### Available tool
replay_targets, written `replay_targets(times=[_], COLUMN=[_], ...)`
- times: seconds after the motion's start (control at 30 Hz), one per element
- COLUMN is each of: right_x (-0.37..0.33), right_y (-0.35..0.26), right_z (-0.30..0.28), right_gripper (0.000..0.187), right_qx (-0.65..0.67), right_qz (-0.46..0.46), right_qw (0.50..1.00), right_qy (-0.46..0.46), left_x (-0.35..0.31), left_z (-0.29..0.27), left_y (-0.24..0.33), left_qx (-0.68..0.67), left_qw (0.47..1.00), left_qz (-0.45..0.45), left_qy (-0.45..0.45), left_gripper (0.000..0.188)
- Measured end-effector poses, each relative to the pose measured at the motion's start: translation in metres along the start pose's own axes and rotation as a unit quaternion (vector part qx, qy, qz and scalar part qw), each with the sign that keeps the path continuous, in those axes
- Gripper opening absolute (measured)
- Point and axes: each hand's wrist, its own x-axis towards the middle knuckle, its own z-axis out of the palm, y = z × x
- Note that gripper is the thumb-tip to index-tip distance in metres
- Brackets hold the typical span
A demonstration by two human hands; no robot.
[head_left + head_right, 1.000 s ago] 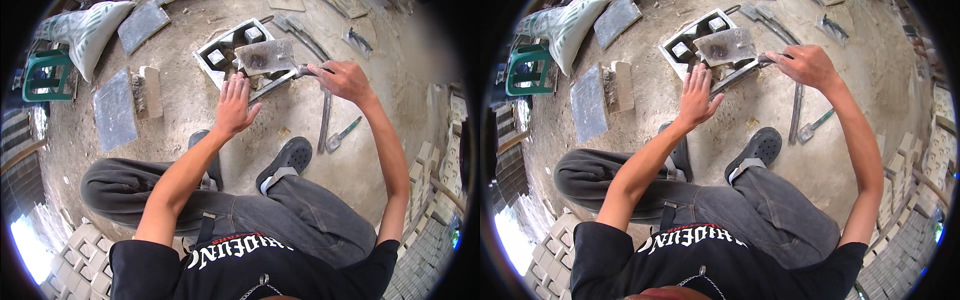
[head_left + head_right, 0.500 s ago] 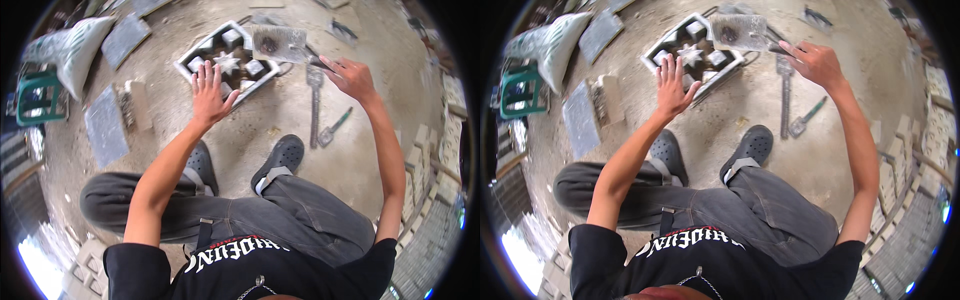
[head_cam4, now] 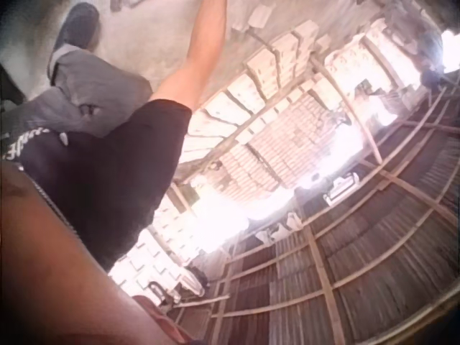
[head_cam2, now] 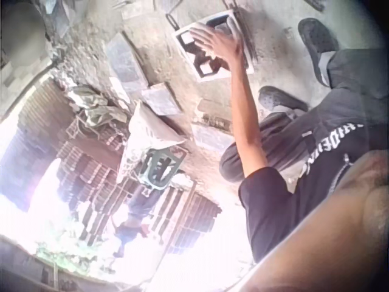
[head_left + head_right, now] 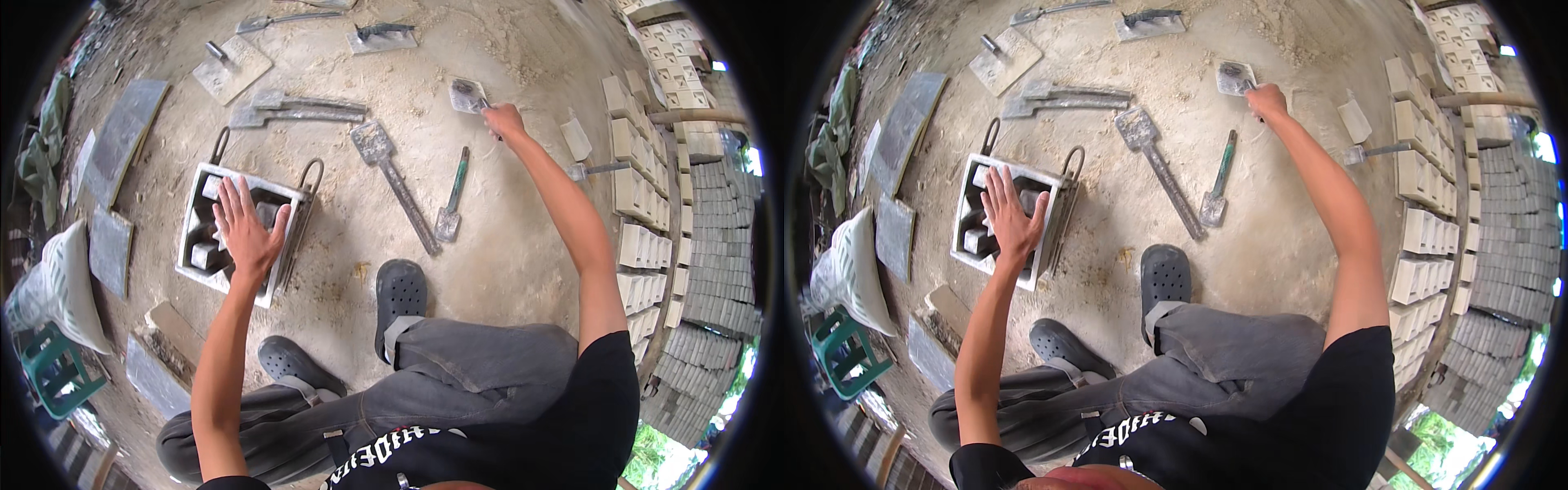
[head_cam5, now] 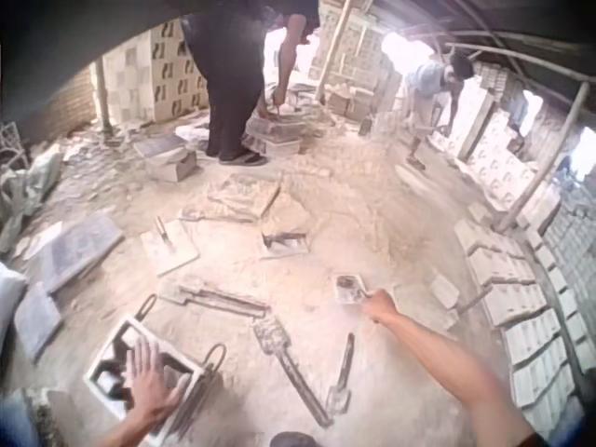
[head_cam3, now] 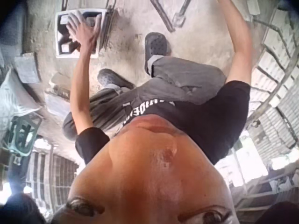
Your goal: The person assembles a decorative tile mold by placing stone pieces into a metal frame, then fills the mold with a sandy mixture using a trowel.
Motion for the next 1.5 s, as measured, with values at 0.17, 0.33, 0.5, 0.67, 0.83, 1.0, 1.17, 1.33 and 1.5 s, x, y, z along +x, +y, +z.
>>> replay_targets(times=[0.17,0.33,0.5,0.67,0.83,1.0,1.17,1.33,1.5], right_x=[0.083,0.214,0.300,0.322,0.251,0.142,0.016,-0.096,-0.181], right_y=[-0.025,-0.040,-0.058,-0.035,-0.024,-0.001,0.008,-0.010,-0.044], right_z=[0.007,0.011,0.024,0.053,0.056,0.027,0.016,0.013,0.022], right_gripper=[0.029,0.017,0.018,0.033,0.023,0.029,0.035,0.041,0.040], right_qx=[0.001,0.129,0.245,0.136,0.145,0.136,0.147,0.157,0.137], right_qz=[0.019,0.066,0.078,0.037,0.018,-0.057,-0.082,-0.151,-0.223], right_qw=[0.999,0.989,0.966,0.986,0.983,0.987,0.986,0.975,0.954], right_qy=[0.026,0.030,0.025,0.089,0.107,0.061,0.015,-0.051,-0.145], left_x=[0.015,0.022,0.023,0.022,0.017,0.014,0.004,0.008,-0.005], left_z=[0.012,0.013,0.007,0.004,0.003,0.009,0.017,0.005,-0.010], left_y=[0.019,0.025,0.023,0.020,0.018,0.017,0.003,-0.016,-0.036], left_qx=[0.038,0.022,0.036,0.036,0.039,-0.040,-0.239,-0.472,-0.575], left_qw=[0.996,0.998,0.996,0.994,0.994,0.994,0.949,0.837,0.798], left_qz=[-0.074,-0.063,-0.072,-0.091,-0.101,-0.083,-0.096,-0.185,-0.124], left_qy=[-0.017,-0.014,-0.028,-0.050,-0.025,0.054,0.181,0.209,0.131], left_gripper=[0.096,0.097,0.099,0.105,0.109,0.097,0.054,0.055,0.068])
